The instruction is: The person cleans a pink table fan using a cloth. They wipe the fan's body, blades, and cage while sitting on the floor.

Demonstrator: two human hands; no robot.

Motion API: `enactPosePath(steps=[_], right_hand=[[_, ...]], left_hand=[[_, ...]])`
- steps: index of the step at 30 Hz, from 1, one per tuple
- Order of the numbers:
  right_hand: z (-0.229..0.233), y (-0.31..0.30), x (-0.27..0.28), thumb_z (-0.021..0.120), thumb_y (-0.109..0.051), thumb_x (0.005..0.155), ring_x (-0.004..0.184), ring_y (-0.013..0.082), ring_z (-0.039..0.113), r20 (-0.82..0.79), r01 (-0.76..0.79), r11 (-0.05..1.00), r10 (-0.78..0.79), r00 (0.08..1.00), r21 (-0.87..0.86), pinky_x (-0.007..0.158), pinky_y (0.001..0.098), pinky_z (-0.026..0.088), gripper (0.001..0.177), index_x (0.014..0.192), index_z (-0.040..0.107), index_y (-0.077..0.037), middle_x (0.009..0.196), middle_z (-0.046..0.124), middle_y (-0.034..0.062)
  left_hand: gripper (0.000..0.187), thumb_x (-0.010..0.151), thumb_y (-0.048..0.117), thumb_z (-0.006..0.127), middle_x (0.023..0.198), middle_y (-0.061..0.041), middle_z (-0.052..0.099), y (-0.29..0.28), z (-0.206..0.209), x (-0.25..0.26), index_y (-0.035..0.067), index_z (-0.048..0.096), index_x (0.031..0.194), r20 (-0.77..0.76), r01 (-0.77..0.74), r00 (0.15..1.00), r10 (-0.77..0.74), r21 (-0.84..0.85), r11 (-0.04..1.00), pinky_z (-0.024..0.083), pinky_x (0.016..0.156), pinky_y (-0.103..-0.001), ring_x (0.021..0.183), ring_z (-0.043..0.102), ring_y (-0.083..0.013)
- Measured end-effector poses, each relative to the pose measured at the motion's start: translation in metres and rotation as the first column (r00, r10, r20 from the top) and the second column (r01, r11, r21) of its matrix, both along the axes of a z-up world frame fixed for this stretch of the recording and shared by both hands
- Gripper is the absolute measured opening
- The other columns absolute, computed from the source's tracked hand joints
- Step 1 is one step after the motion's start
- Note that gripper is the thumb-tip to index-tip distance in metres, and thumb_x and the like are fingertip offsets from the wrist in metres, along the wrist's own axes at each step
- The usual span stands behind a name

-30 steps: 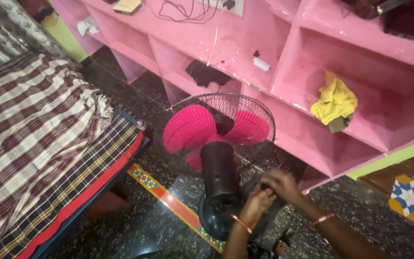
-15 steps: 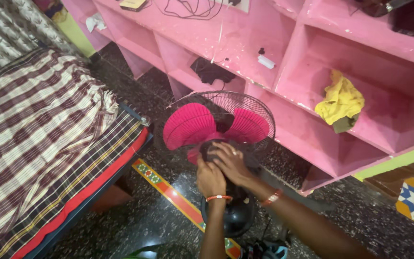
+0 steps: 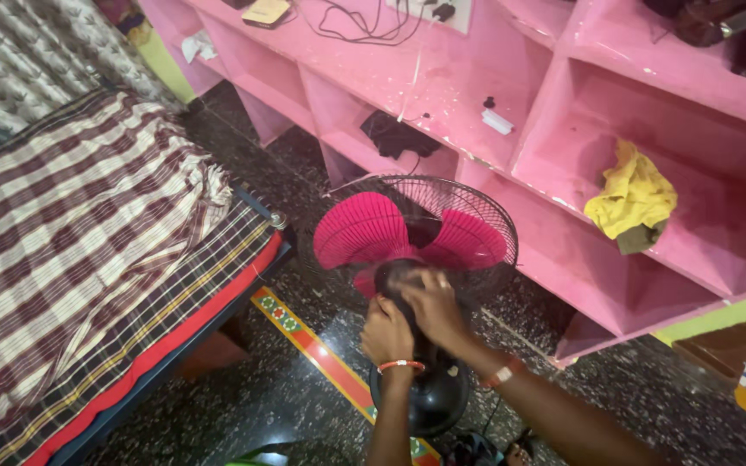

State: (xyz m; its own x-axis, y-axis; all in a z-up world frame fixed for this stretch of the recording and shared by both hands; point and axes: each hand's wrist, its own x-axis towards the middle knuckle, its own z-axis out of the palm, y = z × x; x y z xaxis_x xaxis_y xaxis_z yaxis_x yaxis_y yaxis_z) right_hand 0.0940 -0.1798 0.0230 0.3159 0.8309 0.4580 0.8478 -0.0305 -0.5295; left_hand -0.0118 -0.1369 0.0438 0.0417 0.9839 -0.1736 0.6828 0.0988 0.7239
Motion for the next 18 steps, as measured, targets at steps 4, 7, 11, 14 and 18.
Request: enactPosePath(steps=[4,7,11,14,18], right_hand=[[0.004,-0.006,0.009,0.060,0.003,0.084,0.108,0.0329,0.058,-0.016,-0.139,0.990,0.139,0.990,0.031,0.096,0.0461,0.048,0.047,0.119,0.080,-0.022,0.113,0.065,0.0085],[0.027,0.016,0.042,0.066,0.000,0.086,0.104,0.0314,0.059,0.038,-0.023,0.982,0.016,0.999,0.186,0.089,0.0412,0.053,0.033,0.111,0.078,-0.016,0.110,0.067,0.0090],[0.049,0.032,0.060,0.067,0.003,0.086,0.102,0.0302,0.060,0.223,0.020,0.931,-0.108,0.969,0.365,0.089,0.0406,0.052,0.031,0.115,0.074,-0.008,0.112,0.067,0.0094],[0.039,0.027,0.045,0.066,0.004,0.079,0.102,0.0322,0.062,0.338,0.017,0.977,-0.091,0.937,0.215,0.088,0.0418,0.053,0.038,0.114,0.074,-0.006,0.112,0.068,0.0084],[0.033,0.036,0.048,0.063,0.002,0.076,0.105,0.0342,0.062,0.292,0.084,0.996,-0.077,0.953,-0.011,0.086,0.0405,0.054,0.036,0.108,0.075,-0.009,0.114,0.070,0.0072]], left_hand=[[0.048,0.101,0.043,0.036,0.102,-0.026,0.073,-0.006,-0.005,-0.006,0.017,0.063,0.131,-0.042,0.062,0.997,-0.063,-0.025,0.998,0.052,0.083,-0.063,0.092,0.068,-0.0516],[0.045,0.097,0.041,0.044,0.103,-0.024,0.073,-0.002,-0.005,0.000,0.020,0.063,0.132,-0.056,0.051,0.997,-0.048,0.046,0.998,0.053,0.081,-0.062,0.090,0.069,-0.0505],[0.042,0.094,0.038,0.051,0.104,-0.022,0.074,0.001,-0.017,0.013,0.018,0.065,0.127,-0.064,0.050,0.997,-0.041,0.138,0.989,0.056,0.079,-0.058,0.089,0.072,-0.0465],[0.039,0.094,0.034,0.054,0.109,-0.021,0.073,-0.006,-0.031,0.015,0.012,0.068,0.122,-0.079,0.077,0.995,-0.055,0.302,0.950,0.057,0.074,-0.056,0.085,0.072,-0.0448],[0.040,0.093,0.033,0.056,0.112,-0.021,0.071,0.001,-0.029,0.032,0.008,0.068,0.122,-0.202,0.105,0.979,-0.040,0.320,0.942,0.059,0.067,-0.053,0.081,0.073,-0.0423]])
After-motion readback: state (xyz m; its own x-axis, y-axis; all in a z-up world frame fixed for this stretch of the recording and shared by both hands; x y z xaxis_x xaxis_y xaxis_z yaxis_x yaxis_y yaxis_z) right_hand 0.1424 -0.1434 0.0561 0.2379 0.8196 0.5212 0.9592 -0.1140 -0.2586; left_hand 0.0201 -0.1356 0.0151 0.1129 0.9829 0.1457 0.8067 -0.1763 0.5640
